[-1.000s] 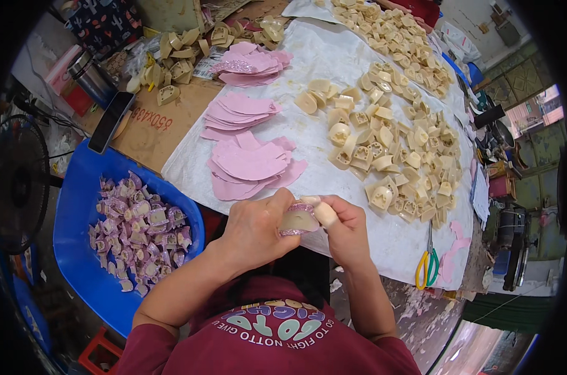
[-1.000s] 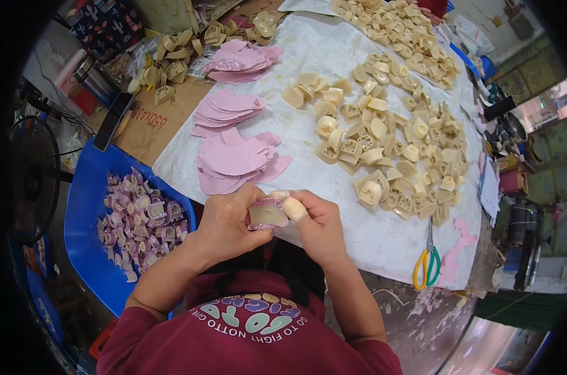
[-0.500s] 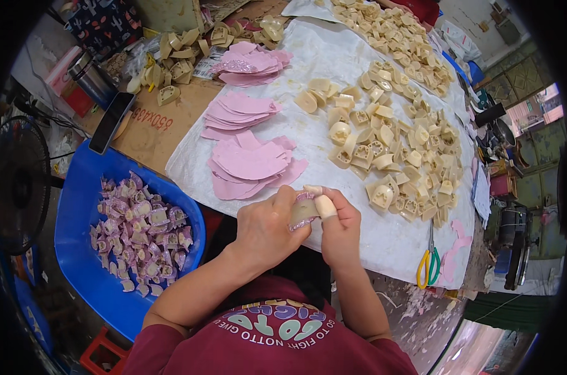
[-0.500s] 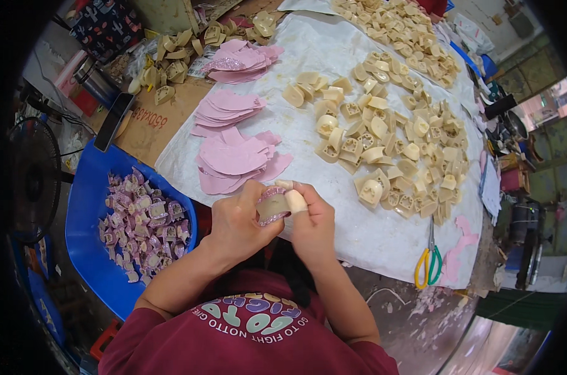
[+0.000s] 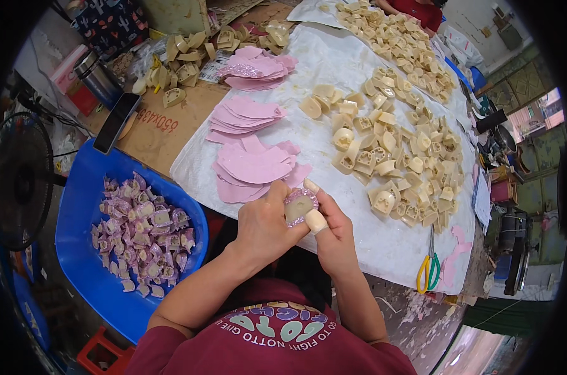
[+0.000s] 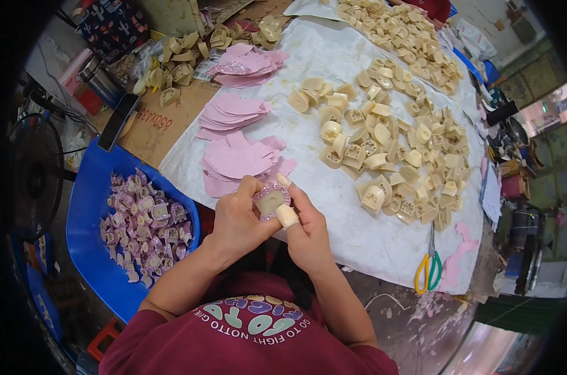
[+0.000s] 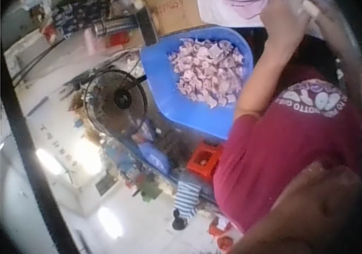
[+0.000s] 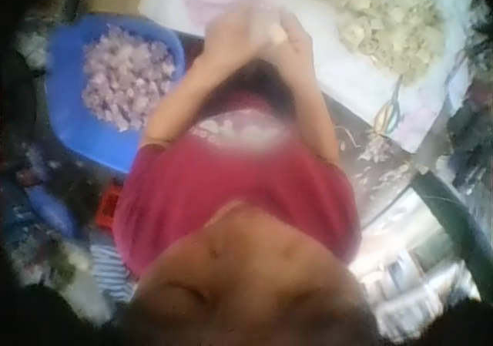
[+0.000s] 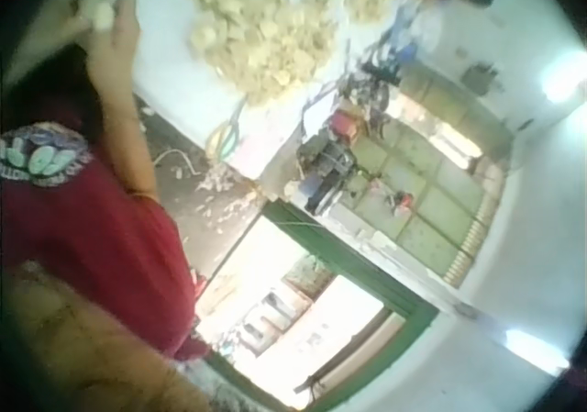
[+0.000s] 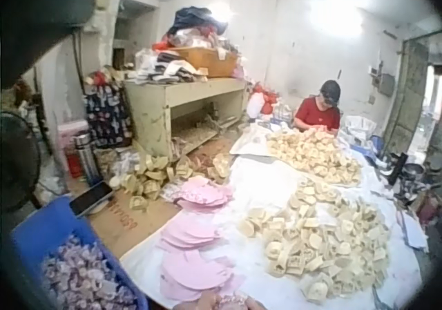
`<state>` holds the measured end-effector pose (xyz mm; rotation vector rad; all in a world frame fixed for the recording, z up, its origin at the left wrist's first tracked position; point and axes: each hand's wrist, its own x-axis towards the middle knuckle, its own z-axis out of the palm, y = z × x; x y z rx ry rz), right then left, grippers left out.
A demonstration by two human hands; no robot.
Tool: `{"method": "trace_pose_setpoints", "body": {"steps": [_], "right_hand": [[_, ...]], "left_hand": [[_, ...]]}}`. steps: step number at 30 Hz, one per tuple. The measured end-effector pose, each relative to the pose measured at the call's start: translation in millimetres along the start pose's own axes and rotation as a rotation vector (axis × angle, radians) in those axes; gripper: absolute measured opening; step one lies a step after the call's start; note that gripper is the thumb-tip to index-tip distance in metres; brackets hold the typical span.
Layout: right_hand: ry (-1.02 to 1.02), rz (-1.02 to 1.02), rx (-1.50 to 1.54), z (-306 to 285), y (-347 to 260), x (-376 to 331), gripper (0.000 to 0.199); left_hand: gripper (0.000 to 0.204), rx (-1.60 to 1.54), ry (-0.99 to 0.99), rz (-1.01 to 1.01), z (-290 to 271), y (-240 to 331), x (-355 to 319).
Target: The person wraps small, beige, rectangular items with pink, glittery paper. They pick up a piece of paper and an item, fold the paper around the item, and place the finished wrapped unit into a blue bin. The process is repeated continuously throughout the video.
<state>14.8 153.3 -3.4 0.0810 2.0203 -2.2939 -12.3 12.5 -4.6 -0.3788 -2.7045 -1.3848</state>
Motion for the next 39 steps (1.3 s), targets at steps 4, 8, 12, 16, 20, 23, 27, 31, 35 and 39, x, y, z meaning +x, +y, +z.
{"method": "trace_pose_setpoints", "body": {"steps": [4,8,12,16,20,23,27,31,35,39], "right_hand": [[-0.054,-0.067,-0.246,-8.5,1.8,-1.0,0.040],[-0.106,-0.219,-0.321,-14.2,-2.1,1.5,0.038],[-0.055,0.073,-0.066,-15.7,5.4,-5.1,0.025],[0.009,0.135,0.180,-3.1,7.1,-13.4,0.030],[0.107,-0.155,-0.215,0.9,7.0,-24.7,0.029],[0.100,-0.265,-0.334,-0.8,16.9,-28.9,0.029],[0.068,0.079,0.058,3.1,7.9,-28.3,0.033],[-0.207,0.320,0.646,-17.7,2.0,-13.4,0.040],[-0.396,0.444,0.767,-25.0,-0.4,-10.4,0.042],[0.019,0.146,0.272,-31.9,-1.0,-8.3,0.038]], "left_hand": [[0.036,-0.299,-0.174,0.073,-11.1,-11.4,3.7],[0.037,-0.666,-0.241,-0.028,-22.1,-14.9,3.6],[0.044,-0.760,0.005,-0.004,-12.9,-10.8,1.0],[0.047,-0.407,-0.047,0.210,-15.0,3.3,-3.4],[0.033,-1.001,-0.311,-0.083,-26.1,2.3,2.3],[0.028,-0.442,-0.304,0.126,-30.2,4.5,4.1],[0.023,-0.295,-0.070,0.177,-16.6,16.1,-7.7],[0.029,-0.662,-0.264,0.114,-20.5,9.7,-0.7],[0.030,-0.785,-0.270,0.220,-25.4,7.5,7.3],[0.021,-0.929,-0.262,0.069,-26.2,-3.1,5.8]]}}
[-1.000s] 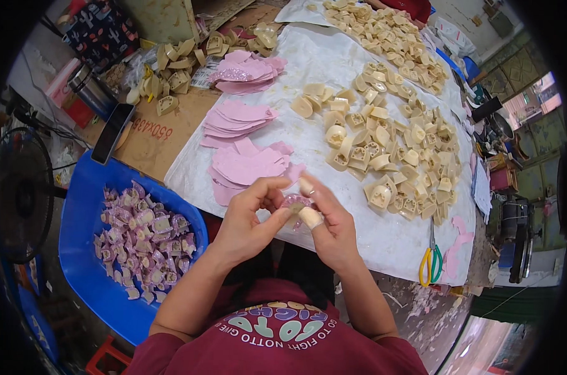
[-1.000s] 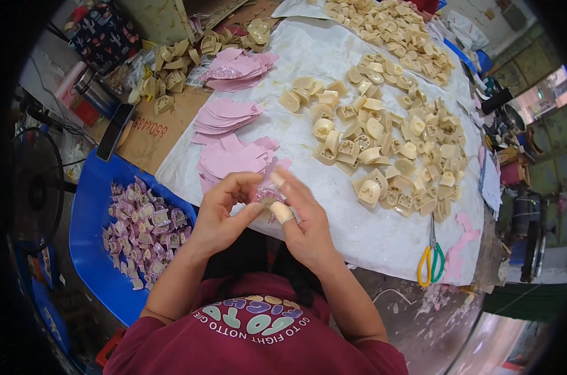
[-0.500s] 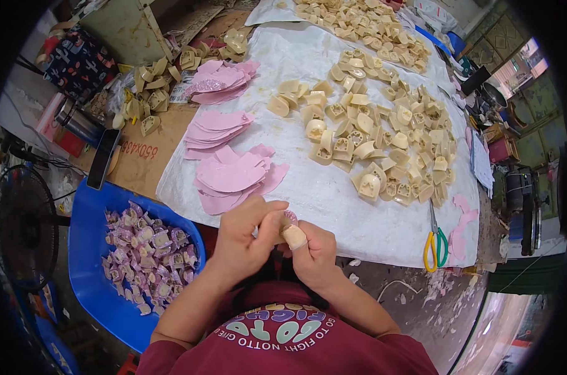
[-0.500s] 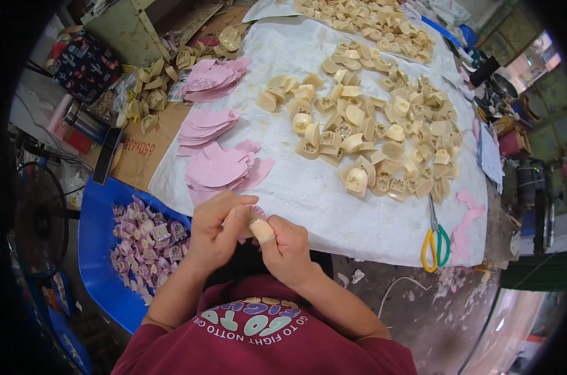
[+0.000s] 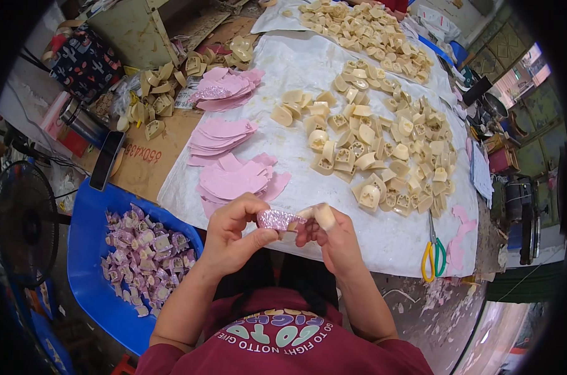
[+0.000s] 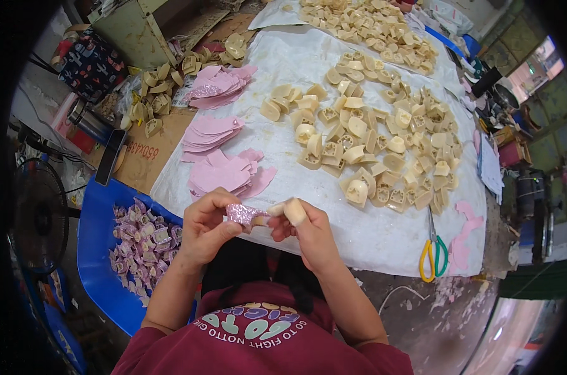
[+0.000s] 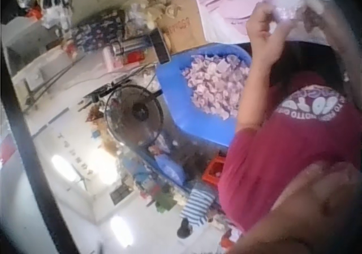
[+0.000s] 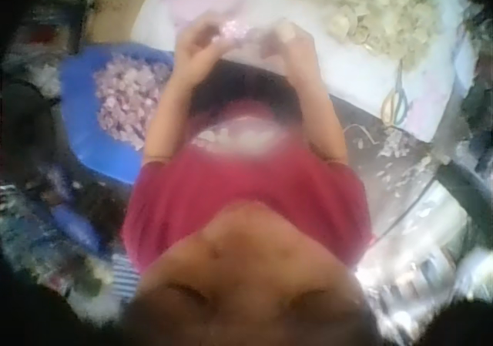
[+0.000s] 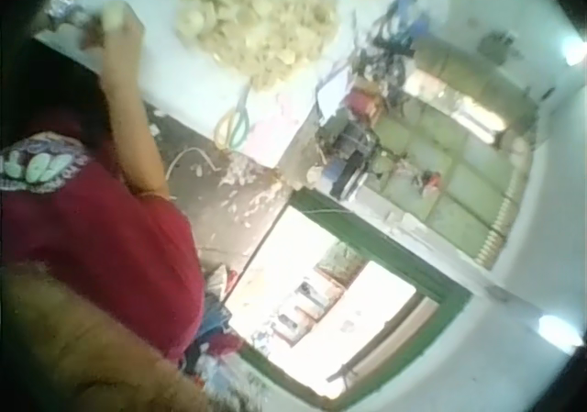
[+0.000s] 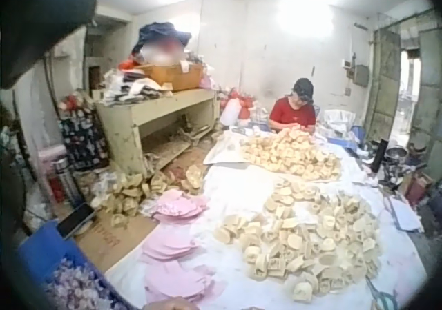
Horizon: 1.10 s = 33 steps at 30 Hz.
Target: The person wraps small, beige, rectangular items with pink, glittery paper. They pick up a piece of paper and an item, fold the paper around the item, and place the finished wrapped unit into a blue bin. The process is repeated continuously throughout the video.
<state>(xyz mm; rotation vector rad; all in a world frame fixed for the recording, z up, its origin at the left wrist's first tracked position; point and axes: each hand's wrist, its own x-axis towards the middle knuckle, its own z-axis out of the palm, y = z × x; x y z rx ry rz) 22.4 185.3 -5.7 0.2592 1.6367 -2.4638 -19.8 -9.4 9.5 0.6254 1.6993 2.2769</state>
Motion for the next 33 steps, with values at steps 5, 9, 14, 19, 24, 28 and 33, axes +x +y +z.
{"method": "trace_pose_setpoints", "body": {"steps": [5,9,14,19,24,28,33], "right_hand": [[-0.086,-0.348,-0.107,20.5,-2.1,-6.3,0.013],[-0.119,-0.272,-0.156,21.2,-9.9,-7.2,0.011],[-0.142,-0.248,-0.205,21.6,-15.8,-8.8,0.009],[-0.108,-0.201,-0.238,23.0,-14.2,-8.4,0.008],[-0.049,-0.200,-0.440,31.3,-10.9,3.1,0.011],[-0.094,-0.286,-0.772,31.6,2.4,12.8,0.022],[-0.046,-0.388,-0.948,41.2,6.6,23.5,0.033]], "left_hand": [[0.017,-0.002,-0.006,0.039,6.4,-6.5,-3.2],[0.017,-0.143,0.037,-0.028,8.6,-6.1,-7.0],[0.016,-0.130,0.036,-0.036,6.9,-5.3,-11.2],[0.019,-0.049,0.009,-0.005,2.4,-7.2,-13.0],[0.014,-0.017,0.126,0.011,2.9,-14.6,-16.7],[0.021,0.093,0.254,-0.047,-17.5,-9.7,-29.7],[0.035,0.486,0.731,-0.182,-118.2,43.4,-97.3]]}}
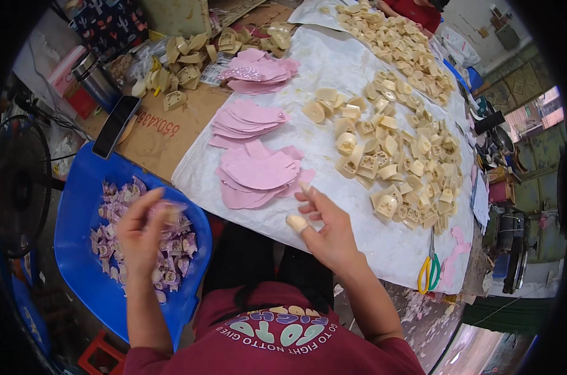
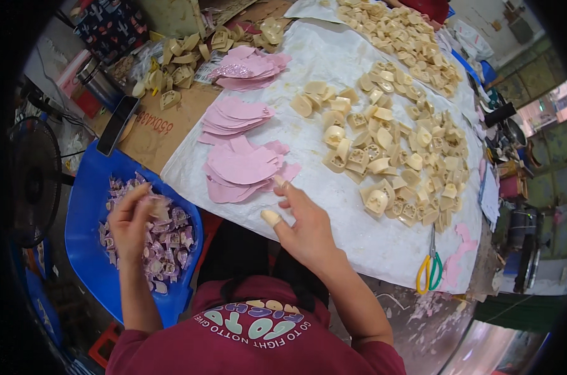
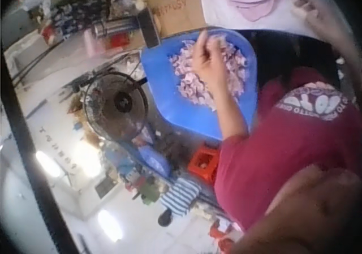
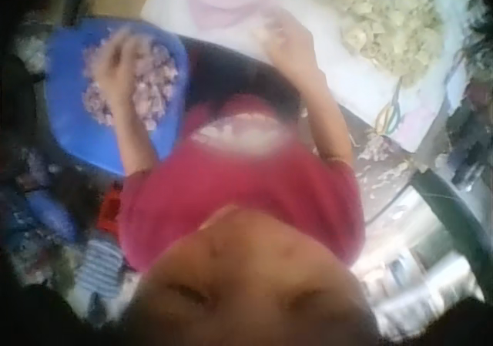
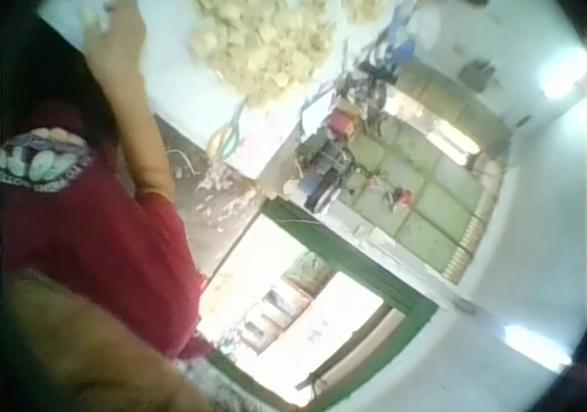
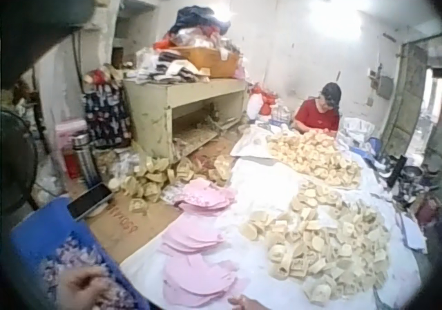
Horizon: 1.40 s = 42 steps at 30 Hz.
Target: The person wraps small, beige, rectangular items with pink, glittery paper. They pick up a piece of paper and an item, fold the paper around the item, and place the finished wrapped unit into a blue bin. The process is repeated continuously throughout the video.
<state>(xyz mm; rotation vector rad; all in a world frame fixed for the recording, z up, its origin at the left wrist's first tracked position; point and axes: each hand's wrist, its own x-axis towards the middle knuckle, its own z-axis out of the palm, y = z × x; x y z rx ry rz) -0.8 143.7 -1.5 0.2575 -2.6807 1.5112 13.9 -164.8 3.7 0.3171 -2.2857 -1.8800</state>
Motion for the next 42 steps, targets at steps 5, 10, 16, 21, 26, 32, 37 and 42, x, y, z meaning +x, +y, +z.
{"method": "trace_pose_setpoints", "body": {"steps": [5,10,16,21,26,32,37,42], "right_hand": [[0.016,-0.450,-0.417,21.4,-2.7,50.2,0.037],[-0.055,-0.369,-0.409,41.2,17.8,73.4,0.014],[-0.100,-0.143,-0.147,38.9,19.3,79.2,0.009],[0.235,0.258,0.522,11.9,40.0,79.2,0.012],[0.478,-0.405,-0.163,-7.7,28.5,48.5,0.023],[0.150,-0.561,-0.344,-6.8,28.2,20.3,0.032],[0.331,-0.250,-0.808,-68.7,64.0,60.5,0.038],[0.146,-0.248,-0.783,-82.9,78.9,58.3,0.042]], "left_hand": [[0.046,0.626,0.382,0.410,-36.4,8.4,4.0],[0.043,0.425,0.176,0.603,27.7,15.2,9.1],[0.027,0.279,-0.262,0.821,104.7,3.1,20.4],[0.028,0.365,-0.344,0.690,122.0,-18.7,33.0],[0.035,0.116,-0.233,0.579,133.4,13.2,11.1],[0.039,-0.792,-0.548,-0.523,162.9,4.5,4.0],[0.046,-0.842,-0.549,-0.513,162.3,13.6,5.5],[0.051,-0.950,-0.479,-0.455,163.6,20.9,4.2]]}}
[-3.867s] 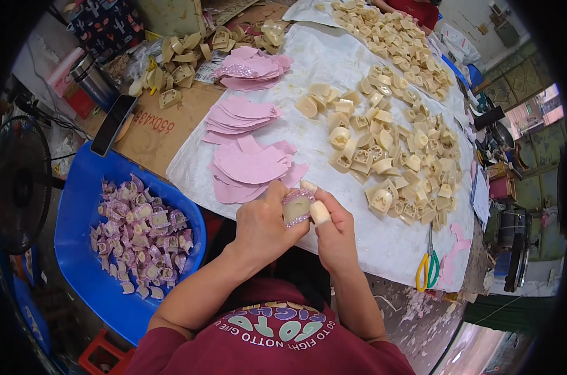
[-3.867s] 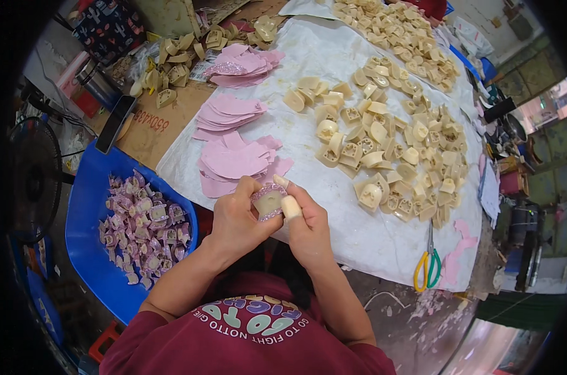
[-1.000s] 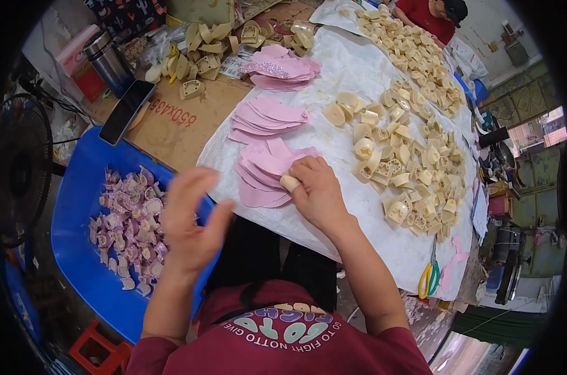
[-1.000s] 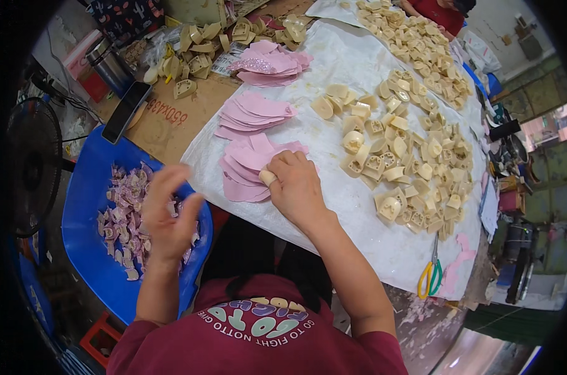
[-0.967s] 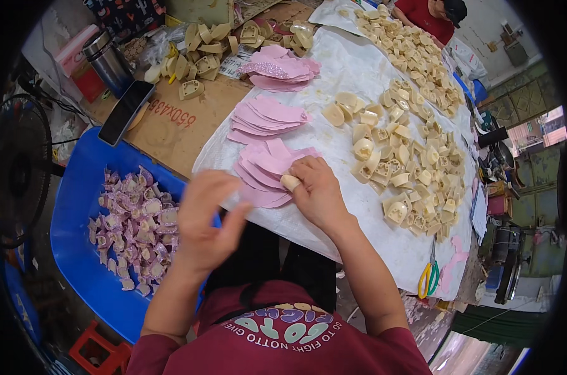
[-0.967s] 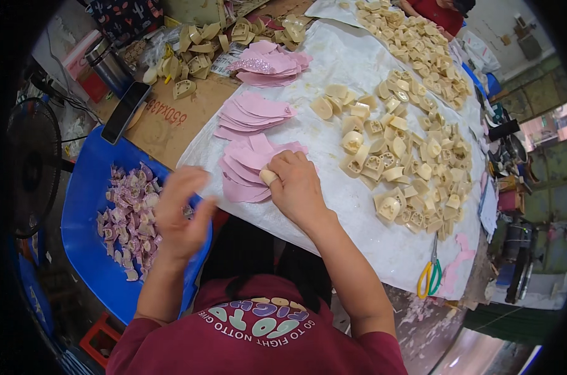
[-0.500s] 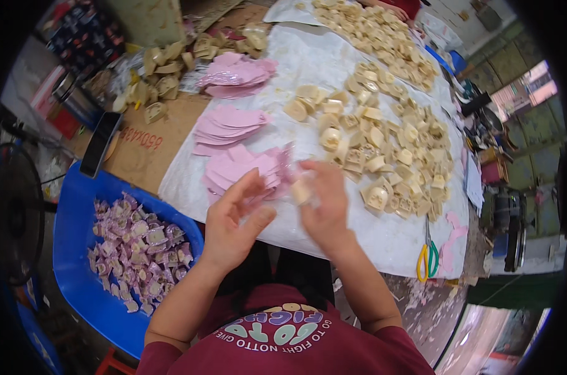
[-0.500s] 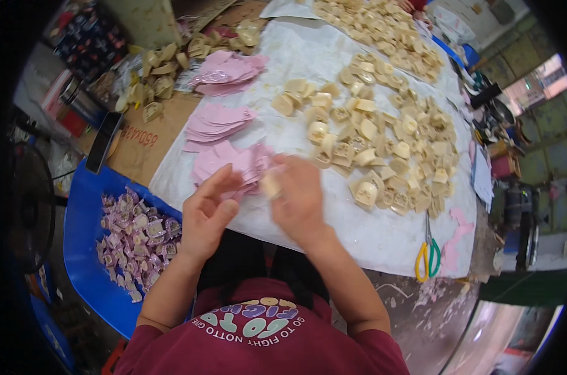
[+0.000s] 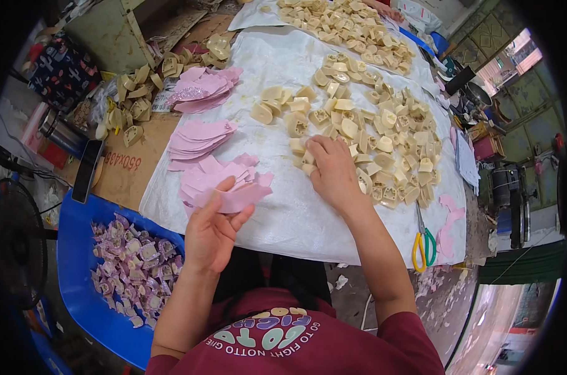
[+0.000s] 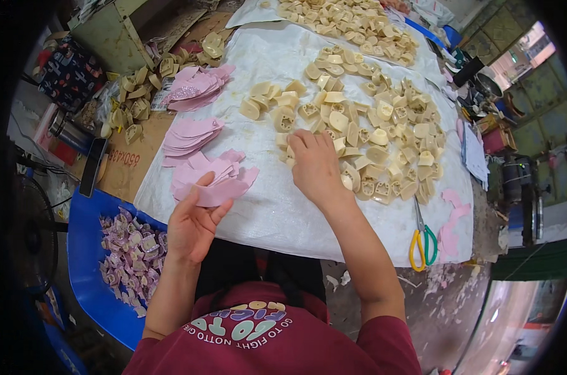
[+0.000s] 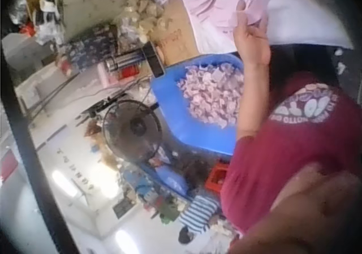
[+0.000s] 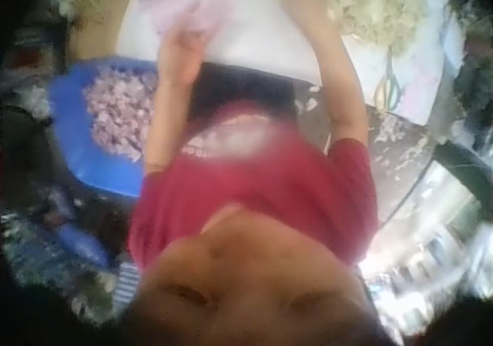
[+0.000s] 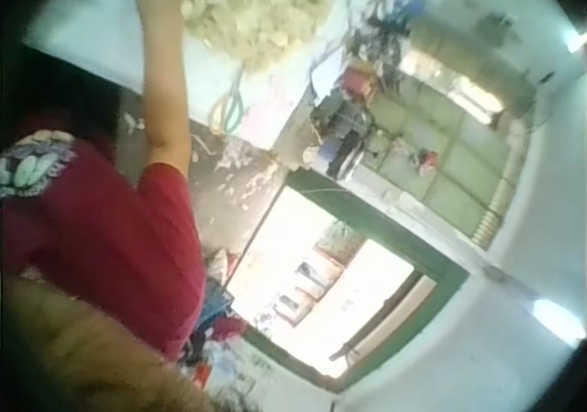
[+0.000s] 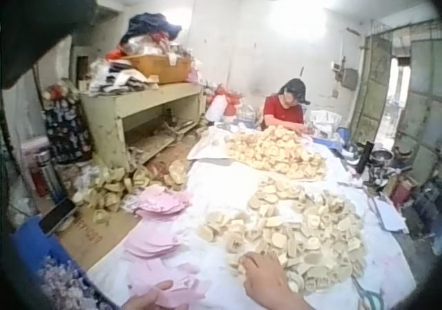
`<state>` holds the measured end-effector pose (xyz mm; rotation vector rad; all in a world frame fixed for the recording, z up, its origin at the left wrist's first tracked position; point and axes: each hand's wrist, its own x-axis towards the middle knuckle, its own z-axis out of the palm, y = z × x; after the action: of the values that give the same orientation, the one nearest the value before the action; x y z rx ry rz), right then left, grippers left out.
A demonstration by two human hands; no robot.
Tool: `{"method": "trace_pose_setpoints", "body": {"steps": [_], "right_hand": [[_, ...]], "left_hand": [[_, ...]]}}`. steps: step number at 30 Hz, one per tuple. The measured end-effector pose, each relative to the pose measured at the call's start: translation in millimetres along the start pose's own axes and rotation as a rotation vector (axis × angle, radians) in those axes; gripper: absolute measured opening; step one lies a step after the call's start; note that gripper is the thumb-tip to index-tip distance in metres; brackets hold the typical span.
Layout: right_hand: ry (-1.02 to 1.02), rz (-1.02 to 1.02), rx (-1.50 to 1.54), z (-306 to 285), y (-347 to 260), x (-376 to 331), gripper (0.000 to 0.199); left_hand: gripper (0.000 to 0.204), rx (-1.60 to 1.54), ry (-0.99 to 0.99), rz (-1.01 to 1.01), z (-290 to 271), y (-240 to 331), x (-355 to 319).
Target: The person wraps small, beige, rectangular items with pink, glittery paper. They pick up a piece of paper and an item, fold the paper around the item, and place the finished wrapped unit into a blue bin. The process is repeated continuously throughout the video.
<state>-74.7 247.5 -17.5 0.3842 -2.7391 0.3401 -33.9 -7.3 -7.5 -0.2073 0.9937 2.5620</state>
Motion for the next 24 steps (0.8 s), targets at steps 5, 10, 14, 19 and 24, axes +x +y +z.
{"method": "trace_pose_setpoints", "body": {"steps": [5,10,14,19,24], "right_hand": [[0.243,0.200,0.450,-9.2,-41.0,-48.7,0.046],[0.271,0.189,0.800,-1.9,-101.2,-66.2,0.051],[0.176,0.037,0.944,-24.9,-111.8,-59.7,0.045],[-0.105,0.015,0.685,-44.2,-91.8,-52.8,0.049],[-0.162,-0.026,0.631,-71.4,-119.4,-50.0,0.045]], "left_hand": [[0.051,-0.022,-0.011,0.018,10.3,-9.9,12.9],[0.052,0.012,-0.059,-0.046,45.5,-46.8,42.1],[0.052,-0.052,-0.083,-0.061,40.8,-36.6,38.3],[0.049,-0.032,-0.070,0.002,35.6,-32.0,18.0],[0.048,-0.092,-0.078,-0.113,31.9,-35.0,5.7]]}}
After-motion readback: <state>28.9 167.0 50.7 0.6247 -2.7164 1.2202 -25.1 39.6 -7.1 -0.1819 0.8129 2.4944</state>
